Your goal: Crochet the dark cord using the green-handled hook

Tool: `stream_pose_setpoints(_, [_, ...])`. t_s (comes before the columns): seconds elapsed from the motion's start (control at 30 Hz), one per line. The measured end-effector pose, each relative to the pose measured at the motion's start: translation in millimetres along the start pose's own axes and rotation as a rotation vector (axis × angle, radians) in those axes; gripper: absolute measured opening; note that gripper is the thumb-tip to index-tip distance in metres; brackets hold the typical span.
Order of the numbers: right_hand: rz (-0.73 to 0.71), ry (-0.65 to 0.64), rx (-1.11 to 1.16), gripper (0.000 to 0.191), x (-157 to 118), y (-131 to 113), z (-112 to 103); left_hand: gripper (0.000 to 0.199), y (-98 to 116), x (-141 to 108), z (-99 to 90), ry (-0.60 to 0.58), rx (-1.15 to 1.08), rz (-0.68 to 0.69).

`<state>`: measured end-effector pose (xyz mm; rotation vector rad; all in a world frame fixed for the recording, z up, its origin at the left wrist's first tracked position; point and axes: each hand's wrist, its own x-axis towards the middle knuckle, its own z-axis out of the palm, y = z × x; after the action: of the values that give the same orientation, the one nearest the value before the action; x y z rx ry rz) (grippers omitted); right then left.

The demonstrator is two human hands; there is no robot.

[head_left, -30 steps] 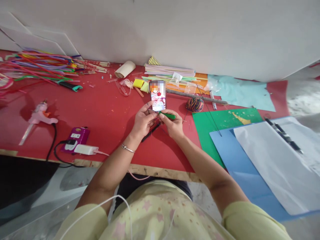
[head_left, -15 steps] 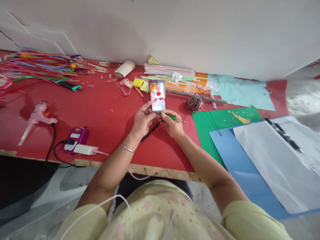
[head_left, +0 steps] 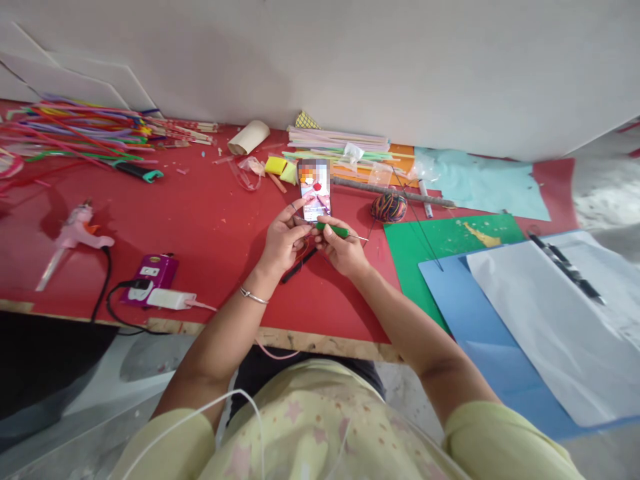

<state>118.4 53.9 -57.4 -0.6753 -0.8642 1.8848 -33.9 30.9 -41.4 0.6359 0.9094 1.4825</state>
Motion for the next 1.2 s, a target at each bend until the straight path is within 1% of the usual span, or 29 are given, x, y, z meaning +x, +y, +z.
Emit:
stream_pose_setpoints(0.13, [0.026,0.03,0.023,0.023,0.4,-0.9,1.2,0.072,1.3,-2.1,3.7,0.001,-0.003,-0.025])
stream_pose_setpoints(0.27, [0.039,0.04,0.043,0.019,1.5,-0.4,-0.3,0.073,2.7,-3.6,6.6,0.003,-0.003,-0.03])
stream_pose_setpoints(0.43, [0.032,0.021,0.061,0.022,2.1,0.3,-1.3,0.075,2.9,-3.5,6.2,0.015,-0.003,-0.033])
stream_pose_setpoints(0.6, [0.012,0.031,0.051,0.023,2.3,-0.6,-1.0,0.077,2.6,-3.2,5.1,0.013,0.012,-0.032])
stream_pose_setpoints(0.77, [-0.024,0.012,0.057,0.029,2.2,-1.3,-1.0,0.074,3.4,-3.5,4.8,0.014,0.024,-0.032])
stream_pose_setpoints(1.0, [-0.009,0.078,-0.003,0.023,2.7,-1.1,-0.1,0.074,3.8,-3.1,4.3,0.025,0.026,-0.053])
stream_pose_setpoints(1.2, [-0.029,0.037,0.032,0.028,1.8,-2.4,0.7,0.074,4.7,-3.6,5.5,0.021,0.022,-0.062])
